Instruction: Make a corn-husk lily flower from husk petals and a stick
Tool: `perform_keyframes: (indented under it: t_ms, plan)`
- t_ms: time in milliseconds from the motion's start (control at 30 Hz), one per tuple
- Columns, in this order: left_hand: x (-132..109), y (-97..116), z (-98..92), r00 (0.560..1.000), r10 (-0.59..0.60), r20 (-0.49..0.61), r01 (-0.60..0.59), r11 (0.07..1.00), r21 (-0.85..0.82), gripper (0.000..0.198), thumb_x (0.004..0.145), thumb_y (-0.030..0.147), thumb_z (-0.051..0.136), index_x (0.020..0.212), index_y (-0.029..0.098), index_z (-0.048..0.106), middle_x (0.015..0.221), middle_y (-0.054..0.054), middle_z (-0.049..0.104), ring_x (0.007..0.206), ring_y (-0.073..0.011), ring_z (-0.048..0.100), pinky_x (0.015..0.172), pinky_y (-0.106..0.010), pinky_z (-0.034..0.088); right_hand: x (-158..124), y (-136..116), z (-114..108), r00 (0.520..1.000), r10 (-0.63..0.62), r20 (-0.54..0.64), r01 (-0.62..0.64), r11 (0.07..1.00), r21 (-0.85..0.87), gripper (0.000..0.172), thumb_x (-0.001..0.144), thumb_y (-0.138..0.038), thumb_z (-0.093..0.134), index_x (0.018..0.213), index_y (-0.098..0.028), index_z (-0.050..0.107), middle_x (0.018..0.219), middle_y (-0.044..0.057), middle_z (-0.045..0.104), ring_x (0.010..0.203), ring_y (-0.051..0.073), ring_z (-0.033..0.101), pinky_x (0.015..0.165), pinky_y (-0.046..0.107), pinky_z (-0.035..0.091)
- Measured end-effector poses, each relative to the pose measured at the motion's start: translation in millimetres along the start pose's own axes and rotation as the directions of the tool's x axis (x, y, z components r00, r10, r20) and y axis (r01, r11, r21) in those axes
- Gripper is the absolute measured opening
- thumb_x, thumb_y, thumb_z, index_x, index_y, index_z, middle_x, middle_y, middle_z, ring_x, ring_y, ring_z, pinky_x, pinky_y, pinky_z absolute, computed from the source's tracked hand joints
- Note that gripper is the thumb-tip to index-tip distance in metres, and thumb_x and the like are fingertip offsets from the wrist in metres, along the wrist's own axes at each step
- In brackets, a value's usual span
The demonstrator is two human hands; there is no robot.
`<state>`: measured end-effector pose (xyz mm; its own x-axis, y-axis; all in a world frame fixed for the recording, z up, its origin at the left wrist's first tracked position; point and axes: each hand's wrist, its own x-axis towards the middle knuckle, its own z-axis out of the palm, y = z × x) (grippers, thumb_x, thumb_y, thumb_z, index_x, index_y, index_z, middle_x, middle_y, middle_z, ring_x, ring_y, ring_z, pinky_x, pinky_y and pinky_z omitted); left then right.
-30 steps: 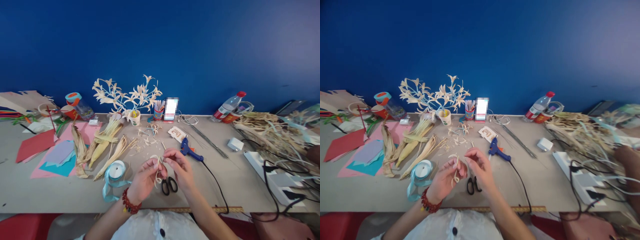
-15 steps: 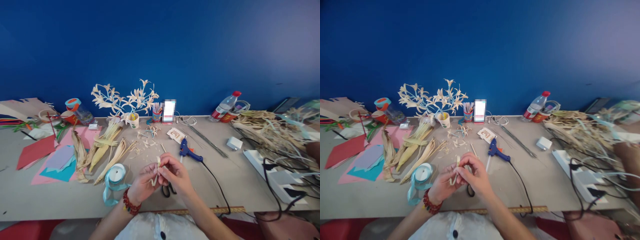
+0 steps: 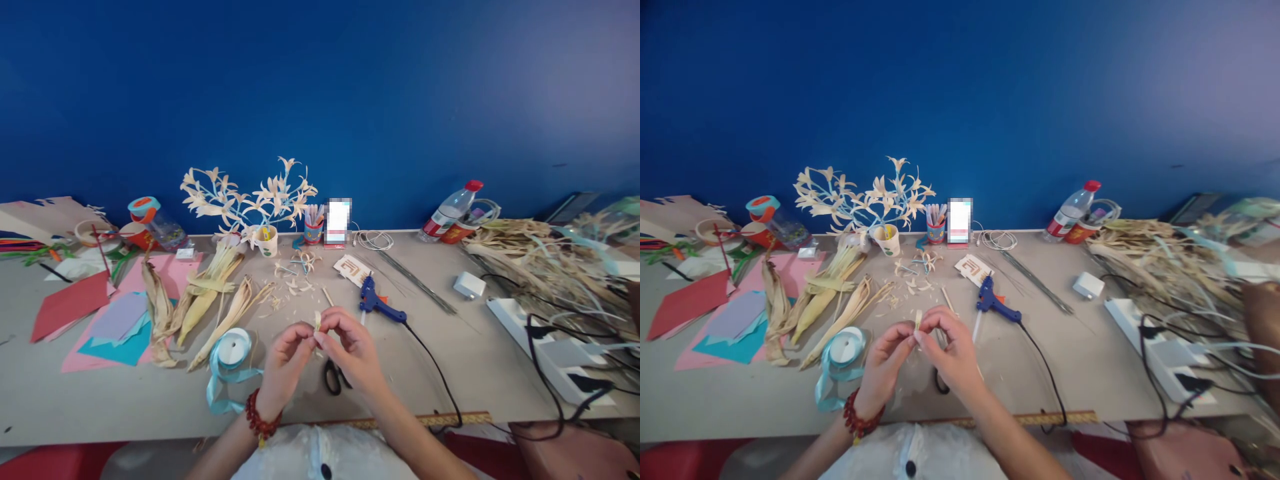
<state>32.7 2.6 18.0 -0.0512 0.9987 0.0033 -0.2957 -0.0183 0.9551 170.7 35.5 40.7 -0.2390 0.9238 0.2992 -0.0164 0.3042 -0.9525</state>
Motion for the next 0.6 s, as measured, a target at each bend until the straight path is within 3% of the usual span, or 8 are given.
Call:
perform_keyframes:
  t_ms: [133, 233, 300, 367, 433, 600]
  plan:
    - [0.4, 1.6, -1.8, 1.0, -0.001, -0.014, 0.002, 0.998, 0.065, 0.014, 0.089, 0.03, 0.061, 0.083, 0.018, 0.066, 0.078, -0.001, 0.068, 0.077, -0.0133, 0.06, 0.074, -0.023, 0.046, -2.1, 4.5, -29.4, 0.998, -0.021, 0.064, 0.034, 0.975, -0.221, 0.008, 0.089, -0.028, 0.062, 0.092, -0.021, 0.066, 0.098, 0.007, 0.063, 0.092, 0.021, 0.061, 0.082, 0.034, 0.049]
    - [1.9, -0.6, -4.4, 0.999, -0.012, -0.044, 0.014, 0.998, 0.063, 0.014, 0.09, 0.03, 0.06, 0.084, 0.018, 0.065, 0.077, -0.001, 0.068, 0.076, -0.0133, 0.06, 0.074, -0.023, 0.046, -4.3, 19.5, -70.9, 0.996, -0.043, -0.075, 0.005, 0.898, -0.44, 0.011, 0.09, -0.029, 0.059, 0.086, -0.021, 0.066, 0.094, 0.008, 0.066, 0.09, 0.022, 0.062, 0.082, 0.036, 0.049]
    - [3.1, -2.7, -5.2, 0.998, -0.016, -0.056, 0.018, 0.999, 0.034, 0.013, 0.089, 0.03, 0.061, 0.086, 0.019, 0.065, 0.077, -0.002, 0.069, 0.075, -0.0135, 0.06, 0.074, -0.024, 0.046, -5.3, 33.7, -97.9, 0.987, 0.001, -0.162, -0.085, 0.858, -0.507, 0.013, 0.087, -0.033, 0.062, 0.09, -0.021, 0.066, 0.094, 0.008, 0.067, 0.085, 0.023, 0.063, 0.08, 0.037, 0.05]
    - [4.2, -4.5, -4.8, 0.999, -0.011, -0.052, 0.012, 1.0, 0.009, 0.012, 0.089, 0.031, 0.061, 0.087, 0.019, 0.065, 0.077, -0.001, 0.069, 0.075, -0.0137, 0.061, 0.075, -0.025, 0.046, -5.2, 46.3, -116.6, 0.961, 0.107, -0.254, -0.219, 0.855, -0.47, 0.018, 0.083, -0.038, 0.066, 0.089, -0.02, 0.066, 0.088, 0.008, 0.069, 0.075, 0.022, 0.063, 0.074, 0.037, 0.051]
    - [4.8, -5.6, -3.9, 0.999, -0.006, -0.047, 0.006, 1.0, -0.005, 0.012, 0.089, 0.031, 0.061, 0.087, 0.019, 0.065, 0.077, -0.001, 0.068, 0.076, -0.0137, 0.061, 0.077, -0.025, 0.046, -4.2, 53.6, -124.1, 0.942, 0.21, -0.261, -0.293, 0.894, -0.339, 0.023, 0.081, -0.041, 0.067, 0.089, -0.02, 0.066, 0.086, 0.007, 0.069, 0.075, 0.021, 0.063, 0.072, 0.035, 0.051]
    - [5.3, -4.3, -5.0, 0.997, -0.006, -0.081, 0.005, 1.0, -0.016, 0.015, 0.087, 0.032, 0.063, 0.085, 0.018, 0.066, 0.076, -0.002, 0.068, 0.076, -0.0146, 0.061, 0.077, -0.026, 0.046, -0.1, 51.3, -110.2, 0.933, 0.25, -0.258, -0.289, 0.949, -0.126, 0.025, 0.078, -0.042, 0.073, 0.085, -0.019, 0.065, 0.083, 0.004, 0.066, 0.075, 0.017, 0.061, 0.07, 0.028, 0.049]
